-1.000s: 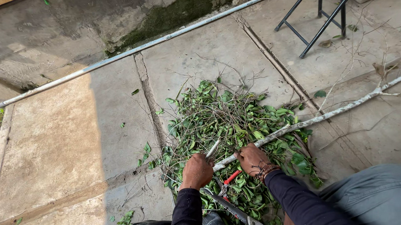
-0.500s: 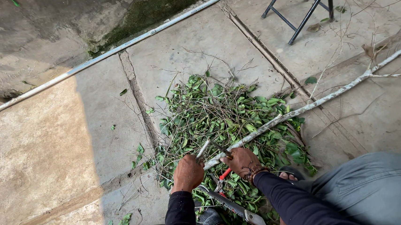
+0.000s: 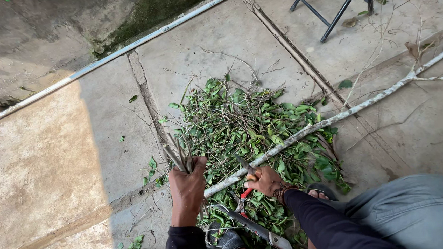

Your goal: The person sits on a concrete patio and uses pruning shears to cut small branches from a larger pile of green foliage. The cut branches are placed into a black plastic crate nearby.

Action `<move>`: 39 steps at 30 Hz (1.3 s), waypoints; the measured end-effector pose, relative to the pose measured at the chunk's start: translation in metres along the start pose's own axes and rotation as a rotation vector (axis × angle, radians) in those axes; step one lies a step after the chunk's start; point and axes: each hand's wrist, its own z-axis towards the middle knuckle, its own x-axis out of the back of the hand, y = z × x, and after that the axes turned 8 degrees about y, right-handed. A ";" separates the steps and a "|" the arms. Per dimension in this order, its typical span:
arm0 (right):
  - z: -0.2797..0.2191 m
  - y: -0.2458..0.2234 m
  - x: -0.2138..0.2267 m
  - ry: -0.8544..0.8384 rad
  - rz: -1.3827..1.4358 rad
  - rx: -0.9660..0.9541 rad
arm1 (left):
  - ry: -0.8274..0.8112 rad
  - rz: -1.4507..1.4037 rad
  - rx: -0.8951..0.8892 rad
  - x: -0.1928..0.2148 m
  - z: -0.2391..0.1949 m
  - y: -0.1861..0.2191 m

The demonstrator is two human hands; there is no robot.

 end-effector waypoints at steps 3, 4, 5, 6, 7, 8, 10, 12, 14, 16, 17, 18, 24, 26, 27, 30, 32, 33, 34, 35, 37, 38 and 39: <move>0.031 -0.027 0.016 0.332 0.288 -0.197 | -0.015 -0.127 0.088 0.020 -0.003 0.028; 0.042 -0.032 0.024 0.375 0.392 -0.224 | -0.016 -0.216 0.089 0.028 -0.002 0.039; 0.054 -0.036 0.038 0.415 0.492 -0.248 | -0.012 -0.310 0.089 0.035 0.002 0.051; 0.062 -0.039 0.052 0.470 0.447 -0.270 | -0.007 -0.405 0.087 0.039 0.005 0.061; 0.069 -0.040 0.063 0.516 0.402 -0.293 | -0.008 -0.395 0.071 0.044 0.008 0.069; 0.079 -0.043 0.075 0.563 0.387 -0.346 | -0.009 -0.386 0.055 0.049 0.013 0.076; 0.097 -0.044 0.098 0.602 0.377 -0.379 | -0.015 -0.416 0.068 0.049 0.024 0.083; 0.116 -0.044 0.113 0.592 0.345 -0.430 | -0.033 -0.502 0.124 0.040 0.035 0.079; 0.142 -0.040 0.132 0.589 0.267 -0.572 | -0.026 -0.446 0.203 0.021 0.048 0.072; 0.160 -0.022 0.136 0.520 0.163 -0.618 | -0.024 -0.406 0.277 0.007 0.054 0.061; 0.175 -0.012 0.139 0.487 0.123 -0.633 | -0.030 -0.392 0.293 0.003 0.057 0.057; 0.190 0.001 0.138 0.449 0.141 -0.622 | -0.037 -0.377 0.310 0.002 0.061 0.055; 0.225 0.084 0.072 0.226 -0.105 -0.396 | 0.023 -0.278 0.394 0.008 0.071 0.039; 0.225 0.083 0.058 0.215 -0.490 -0.083 | 0.017 -0.270 0.386 0.008 0.071 0.039; 0.223 0.078 0.063 0.164 -0.381 -0.193 | 0.011 -0.266 0.375 0.005 0.072 0.040; 0.198 0.052 0.082 0.030 -0.184 -0.390 | 0.002 -0.214 0.382 -0.001 0.072 0.042; 0.185 0.038 0.089 -0.033 -0.233 -0.354 | -0.009 -0.209 0.372 -0.006 0.071 0.044; 0.181 0.032 0.086 -0.057 -0.192 -0.358 | -0.011 -0.207 0.366 -0.007 0.070 0.045; 0.177 0.028 0.082 -0.082 -0.151 -0.361 | -0.024 -0.194 0.355 -0.008 0.069 0.047; 0.174 0.027 0.079 -0.108 -0.107 -0.363 | -0.034 -0.178 0.341 -0.008 0.068 0.048; 0.171 0.026 0.077 -0.127 -0.045 -0.306 | -0.047 -0.132 0.321 -0.008 0.065 0.051; 0.170 0.025 0.076 -0.138 -0.015 -0.279 | -0.051 -0.103 0.314 -0.007 0.064 0.053; 0.170 0.023 0.076 -0.150 -0.093 -0.279 | -0.055 -0.075 0.303 -0.007 0.063 0.055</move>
